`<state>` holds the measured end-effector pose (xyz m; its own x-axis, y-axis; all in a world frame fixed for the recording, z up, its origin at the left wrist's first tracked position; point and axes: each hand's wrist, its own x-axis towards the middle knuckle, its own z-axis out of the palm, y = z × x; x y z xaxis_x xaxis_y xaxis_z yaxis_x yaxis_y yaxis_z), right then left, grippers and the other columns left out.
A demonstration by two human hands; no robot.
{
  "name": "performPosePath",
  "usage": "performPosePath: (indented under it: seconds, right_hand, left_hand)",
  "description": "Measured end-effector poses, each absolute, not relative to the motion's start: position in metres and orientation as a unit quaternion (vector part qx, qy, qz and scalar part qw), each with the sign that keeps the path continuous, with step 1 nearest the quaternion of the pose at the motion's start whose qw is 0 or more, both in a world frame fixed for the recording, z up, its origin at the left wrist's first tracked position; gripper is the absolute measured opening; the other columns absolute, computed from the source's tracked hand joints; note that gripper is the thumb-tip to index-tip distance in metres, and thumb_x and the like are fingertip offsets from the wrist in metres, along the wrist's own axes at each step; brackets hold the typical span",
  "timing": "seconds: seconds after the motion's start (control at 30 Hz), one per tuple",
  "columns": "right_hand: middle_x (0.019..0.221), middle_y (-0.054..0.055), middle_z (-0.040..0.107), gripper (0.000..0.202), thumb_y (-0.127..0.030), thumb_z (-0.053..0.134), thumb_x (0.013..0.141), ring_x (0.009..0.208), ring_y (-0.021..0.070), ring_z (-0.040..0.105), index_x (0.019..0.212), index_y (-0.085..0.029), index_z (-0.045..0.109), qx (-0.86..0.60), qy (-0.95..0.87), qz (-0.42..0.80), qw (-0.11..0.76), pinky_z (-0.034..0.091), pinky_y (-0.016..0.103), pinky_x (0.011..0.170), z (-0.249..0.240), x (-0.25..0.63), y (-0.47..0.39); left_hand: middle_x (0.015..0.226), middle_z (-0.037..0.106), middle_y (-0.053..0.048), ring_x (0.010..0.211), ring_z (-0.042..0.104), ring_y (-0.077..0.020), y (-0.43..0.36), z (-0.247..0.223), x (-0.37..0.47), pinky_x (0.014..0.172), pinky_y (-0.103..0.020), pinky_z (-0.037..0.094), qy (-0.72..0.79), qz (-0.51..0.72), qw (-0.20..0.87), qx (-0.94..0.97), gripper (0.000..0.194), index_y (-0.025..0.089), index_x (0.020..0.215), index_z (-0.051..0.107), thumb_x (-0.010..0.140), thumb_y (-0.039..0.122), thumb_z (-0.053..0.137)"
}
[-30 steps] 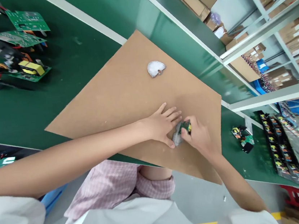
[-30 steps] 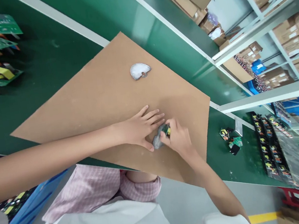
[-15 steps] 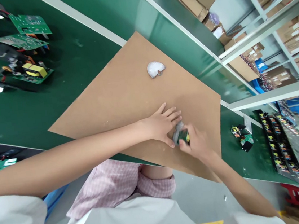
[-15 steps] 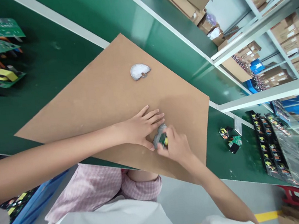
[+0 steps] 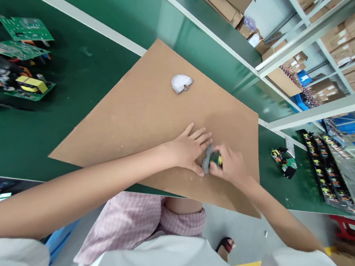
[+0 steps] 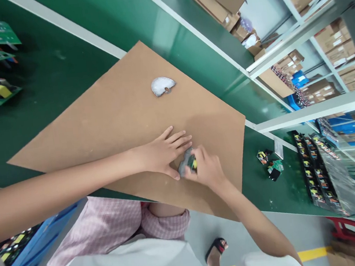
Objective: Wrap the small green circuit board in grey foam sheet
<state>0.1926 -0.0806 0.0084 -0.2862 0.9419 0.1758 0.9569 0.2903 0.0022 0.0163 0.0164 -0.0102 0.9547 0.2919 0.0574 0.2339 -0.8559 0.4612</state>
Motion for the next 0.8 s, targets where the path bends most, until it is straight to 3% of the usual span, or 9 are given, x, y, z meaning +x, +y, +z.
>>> performPosePath:
  seconds: [0.1, 0.23, 0.47, 0.63, 0.8]
  right_hand:
    - [0.076, 0.004, 0.056, 0.026, -0.042, 0.038, 0.079, 0.062, 0.0184, 0.054, 0.089, -0.019, 0.045, -0.635, -0.766, -0.05, 0.081, 0.031, 0.025, 0.047, 0.0092, 0.195, -0.074]
    - [0.075, 0.003, 0.055, 0.029, -0.044, 0.038, 0.078, 0.059, 0.018, 0.054, 0.088, -0.019, 0.045, -0.589, -0.803, -0.055, 0.07, 0.028, 0.025, 0.044, 0.0085, 0.1918, -0.0806]
    - [0.077, 0.004, 0.057, 0.024, -0.04, 0.038, 0.079, 0.063, 0.018, 0.055, 0.09, -0.019, 0.044, -0.636, -0.766, -0.047, 0.078, 0.031, 0.025, 0.049, 0.0105, 0.1943, -0.0718]
    - [0.076, 0.003, 0.055, 0.028, -0.043, 0.039, 0.076, 0.059, 0.0176, 0.055, 0.089, -0.019, 0.045, -0.585, -0.807, -0.048, 0.07, 0.028, 0.025, 0.046, 0.0093, 0.1899, -0.0808]
    - [0.083, 0.004, 0.058, 0.025, -0.039, 0.04, 0.079, 0.066, 0.0179, 0.057, 0.093, -0.019, 0.045, -0.647, -0.758, -0.045, 0.067, 0.031, 0.025, 0.05, 0.0104, 0.1942, -0.0727]
  left_hand:
    - [0.148, 0.018, -0.012, 0.138, 0.007, -0.0291, 0.0164, -0.0081, 0.016, 0.11, -0.052, -0.001, 0.138, 0.051, 0.218, 0.965, 0.095, 0.011, 0.14, 0.025, 0.068, 0.066, 0.052]
    - [0.149, 0.013, -0.011, 0.139, 0.005, -0.0287, 0.0163, -0.0056, 0.0162, 0.11, -0.053, -0.002, 0.138, 0.023, 0.212, 0.967, 0.097, 0.009, 0.141, 0.021, 0.069, 0.067, 0.05]
    - [0.148, 0.016, -0.012, 0.138, 0.006, -0.0296, 0.0164, -0.0039, 0.0152, 0.11, -0.052, -0.001, 0.139, 0.035, 0.22, 0.965, 0.092, 0.012, 0.141, 0.023, 0.071, 0.065, 0.048]
    - [0.149, 0.011, -0.012, 0.139, 0.004, -0.0298, 0.017, -0.0032, 0.0161, 0.109, -0.053, -0.003, 0.138, 0.015, 0.21, 0.968, 0.093, 0.012, 0.141, 0.022, 0.07, 0.066, 0.049]
    - [0.149, 0.013, -0.012, 0.139, 0.004, -0.0292, 0.0171, -0.0004, 0.0153, 0.11, -0.052, -0.002, 0.143, 0.013, 0.211, 0.967, 0.095, 0.01, 0.142, 0.018, 0.071, 0.067, 0.048]
